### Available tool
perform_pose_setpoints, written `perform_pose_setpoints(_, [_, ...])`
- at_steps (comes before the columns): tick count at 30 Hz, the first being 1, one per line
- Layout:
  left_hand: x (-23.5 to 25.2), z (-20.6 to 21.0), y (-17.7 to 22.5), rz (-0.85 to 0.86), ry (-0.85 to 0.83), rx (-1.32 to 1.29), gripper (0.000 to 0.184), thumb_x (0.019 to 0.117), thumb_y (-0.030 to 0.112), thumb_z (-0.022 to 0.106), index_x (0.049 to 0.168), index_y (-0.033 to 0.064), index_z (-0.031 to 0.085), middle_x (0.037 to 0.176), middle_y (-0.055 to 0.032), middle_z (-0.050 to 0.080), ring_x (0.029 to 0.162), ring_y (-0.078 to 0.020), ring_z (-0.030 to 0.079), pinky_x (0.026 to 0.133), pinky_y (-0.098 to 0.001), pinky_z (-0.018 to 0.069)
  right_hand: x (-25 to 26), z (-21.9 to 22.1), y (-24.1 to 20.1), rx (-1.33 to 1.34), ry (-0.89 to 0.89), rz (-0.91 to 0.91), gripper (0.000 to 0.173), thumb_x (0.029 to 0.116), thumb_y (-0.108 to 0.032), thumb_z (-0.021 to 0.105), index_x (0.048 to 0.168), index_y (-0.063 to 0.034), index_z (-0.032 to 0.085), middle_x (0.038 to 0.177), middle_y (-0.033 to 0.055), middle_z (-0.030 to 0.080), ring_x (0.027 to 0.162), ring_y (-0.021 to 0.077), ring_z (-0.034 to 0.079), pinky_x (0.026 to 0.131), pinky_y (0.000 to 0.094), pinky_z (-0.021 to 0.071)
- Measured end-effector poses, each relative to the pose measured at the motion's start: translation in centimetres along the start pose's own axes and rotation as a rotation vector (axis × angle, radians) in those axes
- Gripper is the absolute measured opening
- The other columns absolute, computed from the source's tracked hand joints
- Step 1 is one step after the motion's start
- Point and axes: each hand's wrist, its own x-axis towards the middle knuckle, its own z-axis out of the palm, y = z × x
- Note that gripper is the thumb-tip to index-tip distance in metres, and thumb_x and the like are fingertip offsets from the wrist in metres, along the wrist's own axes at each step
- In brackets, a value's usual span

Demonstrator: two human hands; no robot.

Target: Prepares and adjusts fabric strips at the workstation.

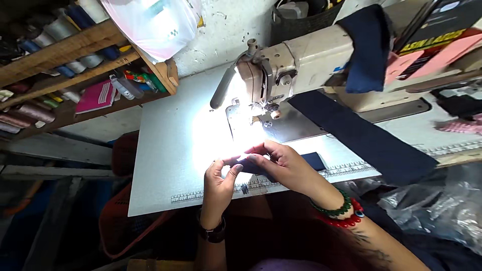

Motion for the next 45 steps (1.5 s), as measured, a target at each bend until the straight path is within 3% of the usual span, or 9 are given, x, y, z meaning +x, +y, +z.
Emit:
perform_pose_setpoints(3, [-0.1,0.0,0.1,0.015,0.001,-0.033,0.019,0.0934,0.002,0.068,0.111,-0.0061,0.068,0.104,-0.0079,0.075,0.098,-0.0111,0.072,0.092,-0.0286,0.059,0.2,0.0,-0.3,-0.038,-0.015,0.012,0.019,0.0998,-0.026,0.063,0.108,-0.0136,0.074,0.089,-0.01,0.072,0.073,-0.0071,0.061,0.066,0.0108,0.0504])
perform_pose_setpoints(8, [-0.1,-0.2,-0.1,0.043,-0.002,-0.037,0.02,0.0924,0.003,0.07,0.111,-0.0051,0.068,0.101,-0.0061,0.074,0.096,-0.0109,0.071,0.09,-0.0283,0.0593,0.4,-0.3,-0.3,-0.13,-0.072,-0.055,0.018,0.0971,-0.027,0.066,0.107,-0.0147,0.075,0.094,-0.0094,0.073,0.086,-0.0066,0.065,0.076,0.0131,0.0537])
perform_pose_setpoints(14, [-0.2,0.4,0.6,0.004,-0.02,-0.185,0.039,0.088,0.003,0.075,0.122,-0.0081,0.06,0.104,-0.0072,0.074,0.097,-0.0116,0.072,0.091,-0.0295,0.0594,0.4,-0.6,-1.3,-0.056,-0.019,-0.083,0.011,0.0944,-0.014,0.063,0.102,-0.0109,0.071,0.09,-0.0096,0.071,0.072,-0.0087,0.058,0.061,0.0088,0.0458])
perform_pose_setpoints(19, [-0.1,0.3,1.6,0.041,-0.07,-0.2,0.048,0.0864,0.009,0.079,0.127,-0.0074,0.059,0.095,-0.0032,0.074,0.086,-0.0079,0.07,0.081,-0.025,0.0581,0.2,-1.3,-1.7,-0.028,-0.075,-0.116,0.012,0.0943,-0.015,0.067,0.103,-0.0116,0.075,0.096,-0.0084,0.072,0.083,-0.0051,0.062,0.071,0.012,0.0499])
perform_pose_setpoints(28, [-0.2,0.1,3.0,0.097,-0.134,0.013,0.042,0.0892,0.013,0.076,0.126,-0.005,0.064,0.096,-0.0025,0.073,0.089,-0.0038,0.066,0.081,-0.02,0.0543,-0.9,-0.2,-1.8,0.032,0.036,-0.185,0.013,0.0968,-0.008,0.064,0.104,-0.0059,0.074,0.098,-0.0056,0.074,0.086,-0.0053,0.065,0.076,0.0122,0.0531])
perform_pose_setpoints(31, [0.1,-0.5,4.0,0.078,-0.187,0.059,0.034,0.0939,0.021,0.073,0.12,-0.0008,0.07,0.102,-0.0026,0.075,0.092,-0.0035,0.069,0.083,-0.0207,0.057,-1.2,0.3,-2.1,0.031,0.088,-0.188,0.005,0.0924,-0.007,0.068,0.096,-0.0059,0.071,0.09,-0.0089,0.072,0.074,-0.0112,0.057,0.067,0.0069,0.0473])
perform_pose_setpoints(36, [0.9,-0.8,5.3,0.073,-0.088,0.105,0.016,0.0943,0.018,0.072,0.096,0.0032,0.075,0.087,0.0024,0.074,0.08,0.0005,0.067,0.076,-0.0172,0.0565,-1.4,0.3,-2.4,0.115,0.065,-0.177,0.017,0.1002,-0.016,0.064,0.113,-0.0068,0.057,0.095,-0.0069,0.07,0.086,-0.0041,0.065,0.076,0.0137,0.0542])
perform_pose_setpoints(39, [1.2,-1.5,5.2,0.048,0.005,0.006,0.009,0.0953,0.01,0.068,0.098,0.0037,0.075,0.091,0.0008,0.072,0.085,-0.0044,0.068,0.079,-0.0221,0.0577,-1.7,0.3,-1.7,0.162,-0.061,-0.195,0.033,0.1042,-0.028,0.06,0.127,-0.005,0.052,0.099,-0.0051,0.072,0.088,-0.0023,0.067,0.08,0.0169,0.0562])
perform_pose_setpoints(45, [1.7,-2.7,5.0,-0.117,0.262,-0.222,0.011,0.0976,0.003,0.06,0.099,0.0041,0.071,0.089,-0.0021,0.073,0.083,-0.0083,0.07,0.08,-0.0282,0.06,-3.7,1.5,0.2,0.014,-0.209,-0.167,0.034,0.0946,-0.027,0.073,0.122,-0.0093,0.065,0.094,-0.0002,0.071,0.082,-0.0018,0.065,0.073,0.015,0.0543])
